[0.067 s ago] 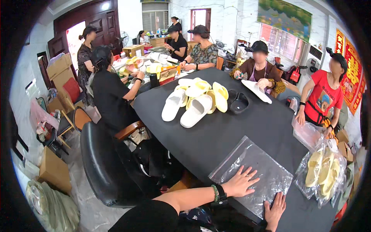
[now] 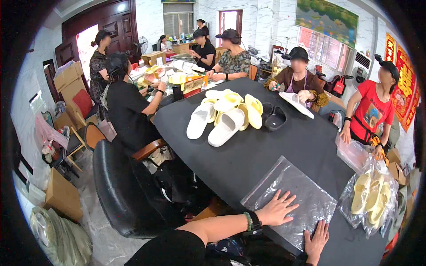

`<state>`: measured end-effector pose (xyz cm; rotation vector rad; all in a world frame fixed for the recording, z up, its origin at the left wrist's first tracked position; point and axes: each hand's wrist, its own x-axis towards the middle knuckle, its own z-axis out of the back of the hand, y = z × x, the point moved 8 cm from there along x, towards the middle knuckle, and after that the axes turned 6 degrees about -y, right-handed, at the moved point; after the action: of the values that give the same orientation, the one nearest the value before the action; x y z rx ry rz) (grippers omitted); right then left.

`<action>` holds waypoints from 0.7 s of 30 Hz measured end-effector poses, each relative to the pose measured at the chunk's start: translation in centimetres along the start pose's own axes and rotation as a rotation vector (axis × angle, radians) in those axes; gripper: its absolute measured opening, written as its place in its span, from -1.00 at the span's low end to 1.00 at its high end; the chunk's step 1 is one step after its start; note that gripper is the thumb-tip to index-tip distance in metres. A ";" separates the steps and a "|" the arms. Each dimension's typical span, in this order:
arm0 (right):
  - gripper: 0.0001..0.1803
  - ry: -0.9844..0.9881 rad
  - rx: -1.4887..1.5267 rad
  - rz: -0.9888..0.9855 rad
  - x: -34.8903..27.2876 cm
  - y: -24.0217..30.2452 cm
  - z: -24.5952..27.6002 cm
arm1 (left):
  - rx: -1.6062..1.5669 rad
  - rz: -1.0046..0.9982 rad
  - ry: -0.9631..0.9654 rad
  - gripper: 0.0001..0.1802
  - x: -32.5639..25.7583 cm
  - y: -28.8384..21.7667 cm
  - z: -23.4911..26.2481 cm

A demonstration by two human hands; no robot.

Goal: The recorder is packing pairs of slippers into plastic bags at a shared work table.

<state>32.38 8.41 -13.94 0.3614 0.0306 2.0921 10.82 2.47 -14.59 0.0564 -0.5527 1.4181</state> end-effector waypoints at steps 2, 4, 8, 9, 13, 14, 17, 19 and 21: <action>-0.15 -0.008 -0.006 0.004 -0.1 -0.2 -0.2 | 0.004 -0.001 0.009 -0.32 0.0 0.0 0.0; -0.14 -0.024 -0.015 0.006 0.0 -0.6 -0.4 | 0.009 -0.010 0.011 -0.32 0.2 0.0 0.1; -0.19 -0.032 0.022 0.018 0.0 -1.4 -0.9 | 0.015 -0.003 0.046 -0.32 0.3 0.2 -0.2; -0.21 -0.052 0.076 0.024 0.0 -1.7 -0.9 | 0.020 0.003 0.048 -0.32 0.2 0.3 -0.2; -0.26 -0.293 0.463 -0.007 0.2 -6.8 -1.8 | 0.033 0.001 0.072 -0.31 0.3 0.0 0.0; -0.27 -0.317 0.389 -0.092 0.5 -8.7 -2.2 | 0.034 -0.002 0.072 -0.31 0.4 -0.1 0.0; -0.26 -0.320 0.398 -0.223 1.4 -8.5 -1.3 | 0.029 0.009 0.072 -0.31 0.0 0.2 0.1; -0.11 -0.221 0.348 -0.266 2.4 -8.7 -2.1 | 0.020 0.010 0.065 -0.31 0.1 0.2 0.2; -0.09 -0.233 0.284 -0.235 3.0 -8.1 -1.7 | -0.057 0.048 0.113 -0.31 0.4 0.2 0.1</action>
<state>37.25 15.39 -16.21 0.7360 0.2225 1.8034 10.60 2.81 -14.43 -0.0826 -0.5031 1.4421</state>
